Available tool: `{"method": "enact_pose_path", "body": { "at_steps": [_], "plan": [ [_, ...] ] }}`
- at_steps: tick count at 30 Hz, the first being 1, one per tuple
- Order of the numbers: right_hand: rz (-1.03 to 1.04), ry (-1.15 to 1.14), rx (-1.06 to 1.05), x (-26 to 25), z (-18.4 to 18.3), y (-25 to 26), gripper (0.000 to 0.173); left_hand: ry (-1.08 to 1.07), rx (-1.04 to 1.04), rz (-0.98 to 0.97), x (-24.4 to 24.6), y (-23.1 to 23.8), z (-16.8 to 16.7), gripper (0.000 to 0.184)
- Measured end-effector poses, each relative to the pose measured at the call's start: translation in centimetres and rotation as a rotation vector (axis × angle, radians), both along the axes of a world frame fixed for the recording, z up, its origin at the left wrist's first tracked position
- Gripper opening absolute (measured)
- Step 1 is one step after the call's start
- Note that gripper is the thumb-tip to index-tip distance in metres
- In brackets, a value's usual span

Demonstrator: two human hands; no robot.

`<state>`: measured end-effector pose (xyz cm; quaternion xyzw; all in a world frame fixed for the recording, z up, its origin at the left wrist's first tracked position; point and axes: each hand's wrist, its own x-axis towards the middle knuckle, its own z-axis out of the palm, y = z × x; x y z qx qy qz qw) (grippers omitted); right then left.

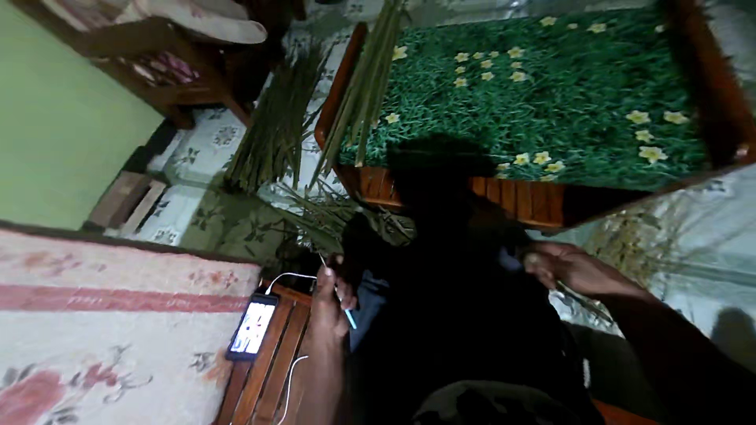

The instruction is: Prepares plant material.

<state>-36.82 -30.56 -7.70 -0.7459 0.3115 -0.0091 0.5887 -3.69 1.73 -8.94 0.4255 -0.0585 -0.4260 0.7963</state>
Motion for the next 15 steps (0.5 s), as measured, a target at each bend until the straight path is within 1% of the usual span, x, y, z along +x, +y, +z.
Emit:
{"method": "enact_pose_path", "body": {
  "at_steps": [1, 3, 4, 7, 11, 13, 14, 15],
  "plan": [
    [-0.083, 0.000, -0.045, 0.0, 0.8, -0.7, 0.031, -0.010, 0.048, -0.026, -1.1, -0.6, -0.3, 0.040],
    [-0.227, 0.045, -0.210, 0.6, 1.7, -1.8, 0.033, -0.035, 0.178, -0.098, -3.4, -2.5, -0.9, 0.028],
    [-0.260, 0.071, -0.303, 0.7, 1.5, -2.6, 0.032, -0.025, 0.234, -0.137, -4.4, -3.5, -1.2, 0.029],
    [-0.201, 0.092, -0.570, 0.5, 0.8, -5.1, 0.027, 0.123, 0.288, -0.197, -5.7, -7.0, -1.9, 0.041],
    [-0.117, 0.214, -0.740, 1.9, 2.7, -9.3, 0.028, 0.258, 0.298, -0.128, -4.2, -13.0, -3.0, 0.049],
    [-0.102, 0.180, -0.832, 3.9, 3.5, -11.9, 0.028, 0.301, 0.310, -0.077, -2.9, -16.6, -3.1, 0.044],
    [-0.091, 0.155, -0.878, 5.2, 3.8, -13.1, 0.029, 0.334, 0.338, -0.044, -2.3, -18.6, -2.6, 0.038],
    [-0.089, 0.142, -0.904, 6.6, 4.1, -14.0, 0.031, 0.362, 0.391, -0.025, -1.7, -20.6, -1.1, 0.033]
  ]
}}
